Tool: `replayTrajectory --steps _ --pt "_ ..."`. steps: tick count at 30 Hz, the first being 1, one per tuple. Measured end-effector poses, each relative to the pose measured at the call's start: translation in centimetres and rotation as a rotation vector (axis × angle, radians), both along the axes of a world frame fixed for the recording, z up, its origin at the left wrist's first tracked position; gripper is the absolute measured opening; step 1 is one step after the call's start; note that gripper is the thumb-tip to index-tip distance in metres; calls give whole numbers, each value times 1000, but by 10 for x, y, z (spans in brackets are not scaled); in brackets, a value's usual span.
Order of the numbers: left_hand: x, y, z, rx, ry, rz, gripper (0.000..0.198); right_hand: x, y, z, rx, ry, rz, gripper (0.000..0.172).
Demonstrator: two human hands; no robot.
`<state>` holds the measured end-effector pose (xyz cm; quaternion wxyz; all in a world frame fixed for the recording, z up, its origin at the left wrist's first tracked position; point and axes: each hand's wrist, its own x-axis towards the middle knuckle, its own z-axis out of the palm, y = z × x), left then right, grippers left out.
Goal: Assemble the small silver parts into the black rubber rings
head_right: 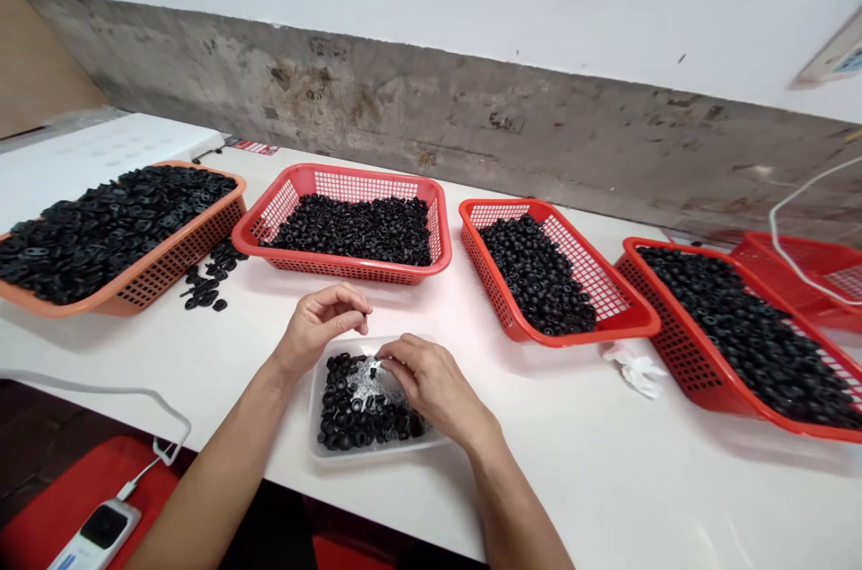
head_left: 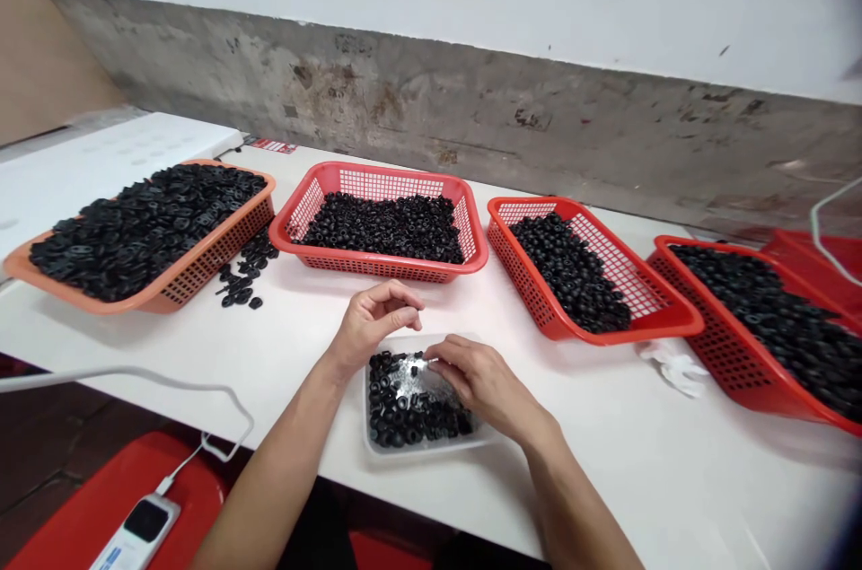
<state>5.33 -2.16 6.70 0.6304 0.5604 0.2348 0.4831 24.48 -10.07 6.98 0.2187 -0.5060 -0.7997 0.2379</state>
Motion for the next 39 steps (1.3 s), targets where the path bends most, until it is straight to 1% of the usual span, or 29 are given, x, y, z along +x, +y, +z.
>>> replayTrajectory --steps 3,6,9,11,15,19,25,29,32,35,39 --pt "-3 -2 6 129 178 16 10 3 3 5 -62 308 -39 15" --pt "-3 -6 12 324 386 37 9 3 5 7 -224 577 -113 21" --pt "-3 -10 14 427 435 7 9 3 6 5 -411 781 -145 31" --pt "-2 -12 15 448 437 -22 11 4 6 2 -472 848 -158 33" --pt "0 -13 13 470 464 -56 13 4 7 1 -507 909 -177 34" --pt "3 -13 10 546 442 -21 10 1 7 1 -526 941 -210 36" --pt "3 -13 9 578 494 19 5 -4 9 -4 -446 984 -296 35" --pt "4 -13 9 609 505 32 4 -5 9 -4 -451 948 -280 38" --pt "5 -11 6 665 477 64 7 -5 8 -2 -458 875 -231 40" --pt "6 -11 3 698 460 88 8 -6 7 -1 -449 849 -195 38" --pt "6 -12 3 685 473 79 7 -6 5 -4 -372 825 -190 33"
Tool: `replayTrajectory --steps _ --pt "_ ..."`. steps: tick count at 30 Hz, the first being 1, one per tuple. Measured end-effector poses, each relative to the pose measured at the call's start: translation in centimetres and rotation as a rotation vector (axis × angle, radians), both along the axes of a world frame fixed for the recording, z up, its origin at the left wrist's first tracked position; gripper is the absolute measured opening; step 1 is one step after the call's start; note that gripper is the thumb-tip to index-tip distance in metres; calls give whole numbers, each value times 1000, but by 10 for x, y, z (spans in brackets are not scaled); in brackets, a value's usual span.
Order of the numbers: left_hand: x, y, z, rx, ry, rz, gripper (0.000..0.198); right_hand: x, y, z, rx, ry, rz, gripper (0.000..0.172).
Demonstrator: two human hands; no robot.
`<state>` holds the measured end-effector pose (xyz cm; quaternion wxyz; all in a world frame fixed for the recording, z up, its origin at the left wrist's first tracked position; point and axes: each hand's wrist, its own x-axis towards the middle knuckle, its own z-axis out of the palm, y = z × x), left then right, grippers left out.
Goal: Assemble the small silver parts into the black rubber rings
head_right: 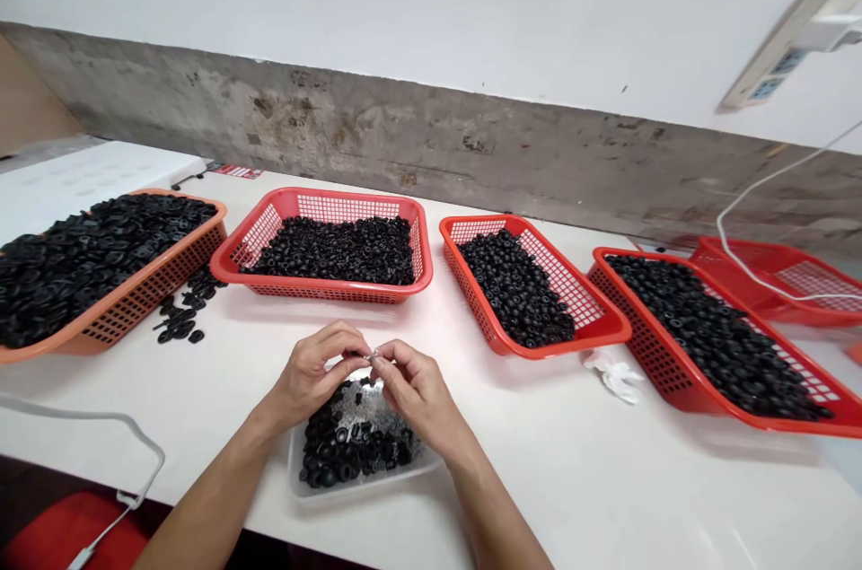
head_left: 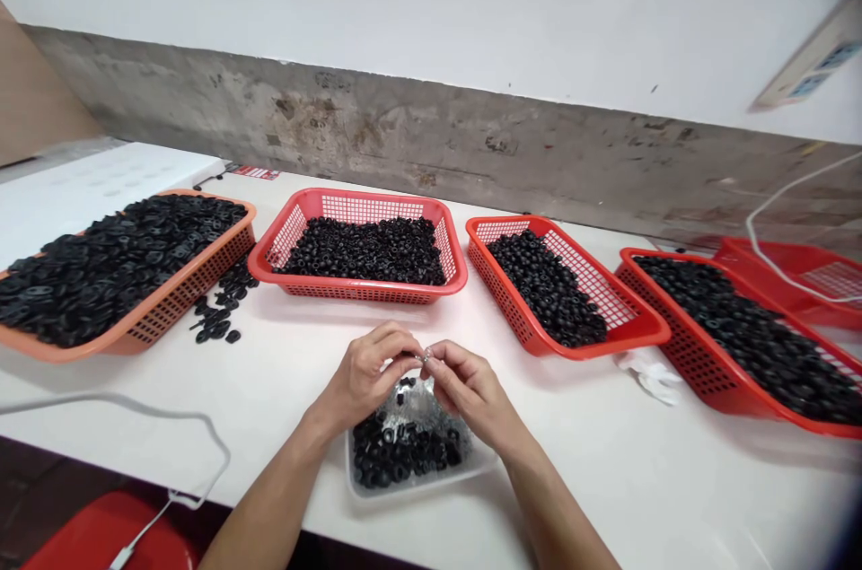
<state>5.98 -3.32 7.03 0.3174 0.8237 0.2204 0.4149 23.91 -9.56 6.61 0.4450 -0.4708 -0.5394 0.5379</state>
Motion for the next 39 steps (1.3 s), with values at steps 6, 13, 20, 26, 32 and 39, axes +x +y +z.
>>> replayTrajectory --steps 6,13,20,26,32,39 --pt "0 -1 2 -74 37 26 3 0 -2 2 128 -189 0 30" --pt "-2 0 -1 -52 37 -24 18 0 -1 3 153 -212 35 33" --pt "-1 0 -1 -60 74 40 13 -1 -1 -2 165 -217 -9 30" --pt "-1 -1 4 -159 96 7 19 -2 0 -4 357 -371 -143 22" --pt "-3 0 8 -468 101 -85 24 -4 0 0 614 -438 -222 15" --pt "-7 4 -2 -778 -34 -254 37 -2 -2 4 831 -421 -172 23"
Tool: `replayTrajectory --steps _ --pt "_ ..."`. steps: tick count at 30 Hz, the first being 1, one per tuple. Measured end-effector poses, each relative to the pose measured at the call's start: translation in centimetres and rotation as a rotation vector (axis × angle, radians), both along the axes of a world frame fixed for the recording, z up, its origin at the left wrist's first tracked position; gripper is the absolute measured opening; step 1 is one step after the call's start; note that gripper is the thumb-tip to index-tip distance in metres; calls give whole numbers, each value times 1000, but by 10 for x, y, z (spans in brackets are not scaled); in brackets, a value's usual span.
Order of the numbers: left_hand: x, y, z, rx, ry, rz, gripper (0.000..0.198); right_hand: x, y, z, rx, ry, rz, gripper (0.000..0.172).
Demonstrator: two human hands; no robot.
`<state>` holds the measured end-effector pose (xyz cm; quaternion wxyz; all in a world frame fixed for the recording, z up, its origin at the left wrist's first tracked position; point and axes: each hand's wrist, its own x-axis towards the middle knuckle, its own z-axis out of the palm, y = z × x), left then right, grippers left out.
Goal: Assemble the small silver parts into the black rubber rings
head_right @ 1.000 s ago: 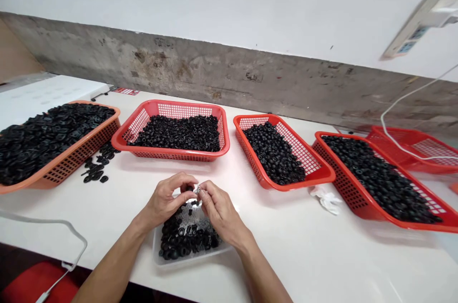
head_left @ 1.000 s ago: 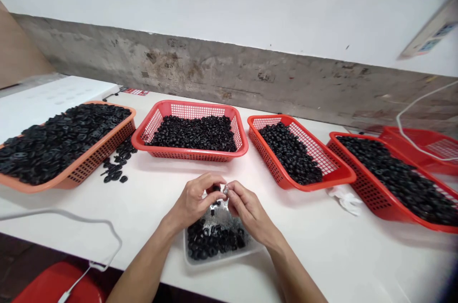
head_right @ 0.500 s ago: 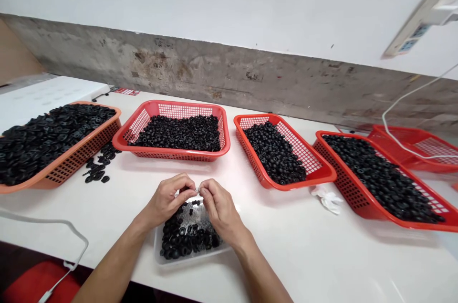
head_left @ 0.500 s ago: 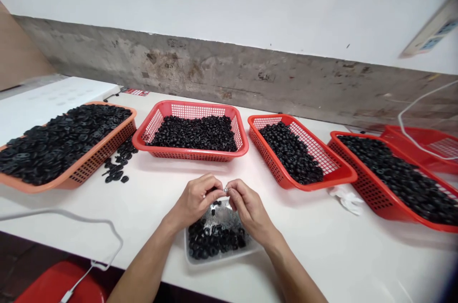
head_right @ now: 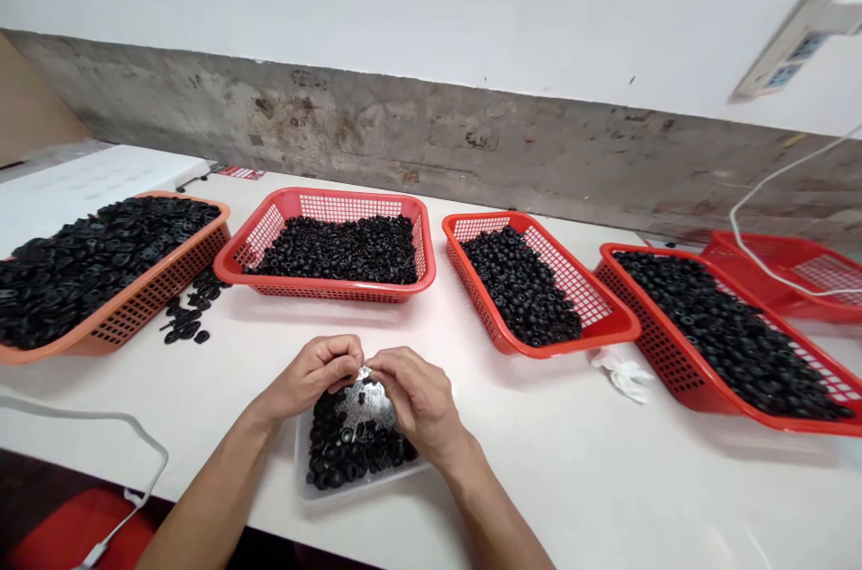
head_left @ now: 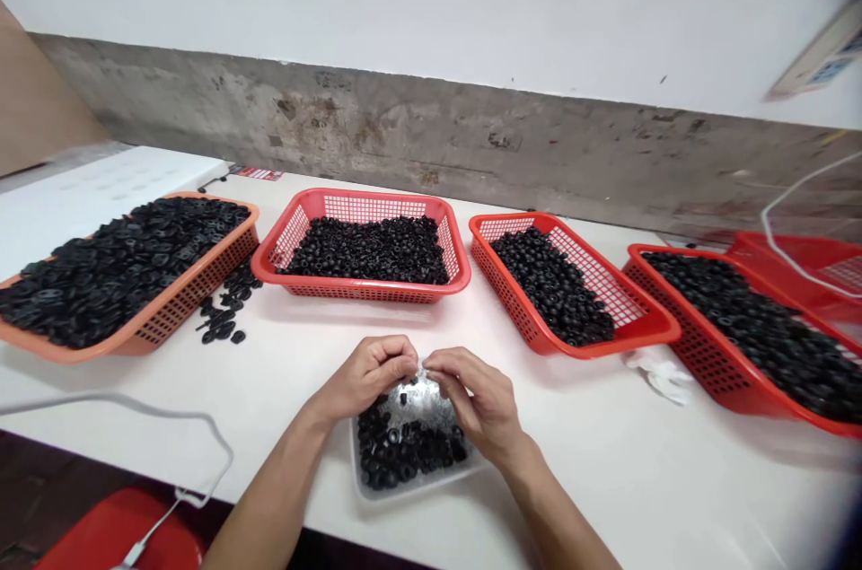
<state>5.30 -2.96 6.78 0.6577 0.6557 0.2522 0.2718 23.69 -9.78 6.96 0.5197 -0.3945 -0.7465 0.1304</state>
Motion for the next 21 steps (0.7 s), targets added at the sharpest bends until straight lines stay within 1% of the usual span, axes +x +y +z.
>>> replayTrajectory --steps 4,8,9,11,14,16,19,21 --pt "0 -1 0 -1 -28 12 36 1 0 0 -38 38 17 19" --pt "2 -3 4 116 25 78 29 2 0 -2 -72 86 -8 16" --pt "2 -3 5 156 32 107 28 2 0 -2 -102 98 -13 14" --pt "3 -4 7 234 46 175 24 3 1 -3 -213 139 -21 13" --pt "5 -5 7 325 65 259 18 4 1 -3 -426 221 -15 22" --pt "6 -5 7 365 63 292 16 4 2 -3 -519 230 16 28" --pt "6 -6 6 413 56 293 13 4 2 -3 -563 200 65 32" --pt "6 -6 6 447 58 282 11 2 1 -2 -562 197 65 32"
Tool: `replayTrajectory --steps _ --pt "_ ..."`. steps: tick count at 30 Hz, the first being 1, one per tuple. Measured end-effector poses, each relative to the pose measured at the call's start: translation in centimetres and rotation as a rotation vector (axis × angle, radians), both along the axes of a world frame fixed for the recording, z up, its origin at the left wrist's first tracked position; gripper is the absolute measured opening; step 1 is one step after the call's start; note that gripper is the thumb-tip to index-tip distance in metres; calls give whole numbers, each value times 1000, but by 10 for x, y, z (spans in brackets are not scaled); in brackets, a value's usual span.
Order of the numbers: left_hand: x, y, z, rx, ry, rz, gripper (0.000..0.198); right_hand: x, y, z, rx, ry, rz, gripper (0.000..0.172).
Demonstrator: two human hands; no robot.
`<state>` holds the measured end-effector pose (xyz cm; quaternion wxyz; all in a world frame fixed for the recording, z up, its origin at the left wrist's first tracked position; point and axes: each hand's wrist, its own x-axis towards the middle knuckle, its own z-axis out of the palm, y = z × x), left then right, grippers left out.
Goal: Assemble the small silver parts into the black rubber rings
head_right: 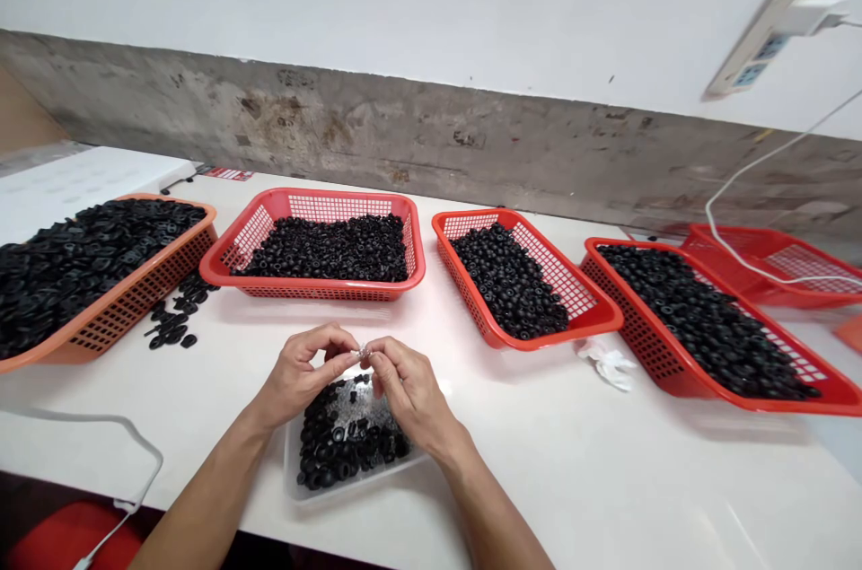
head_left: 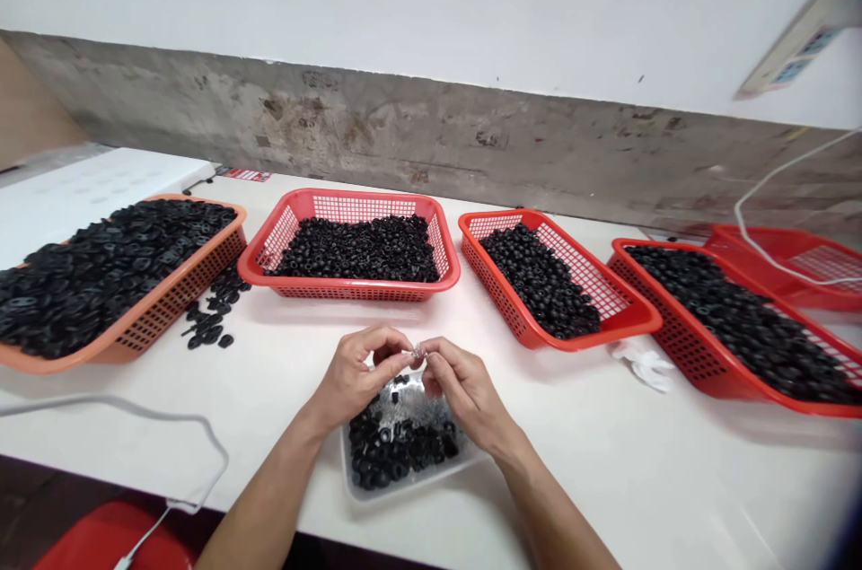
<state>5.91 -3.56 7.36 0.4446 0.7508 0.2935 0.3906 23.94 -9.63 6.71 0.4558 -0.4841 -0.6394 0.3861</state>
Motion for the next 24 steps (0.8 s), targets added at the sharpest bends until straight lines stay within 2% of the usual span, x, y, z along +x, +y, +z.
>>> replayTrajectory --steps 6,11,16,20,24 --pt "0 1 0 58 22 -10 9 -1 1 3 72 -49 -42 26" --pt "-1 2 4 39 66 -3 23 0 2 -2 356 -194 -107 19" --pt "-1 1 5 -19 91 -42 31 0 1 -4 547 -262 -140 24" --pt "-2 0 4 -87 107 -86 38 3 -2 -6 706 -331 -135 37" --pt "-2 2 2 -121 79 -88 31 4 -3 -7 775 -351 -150 42"
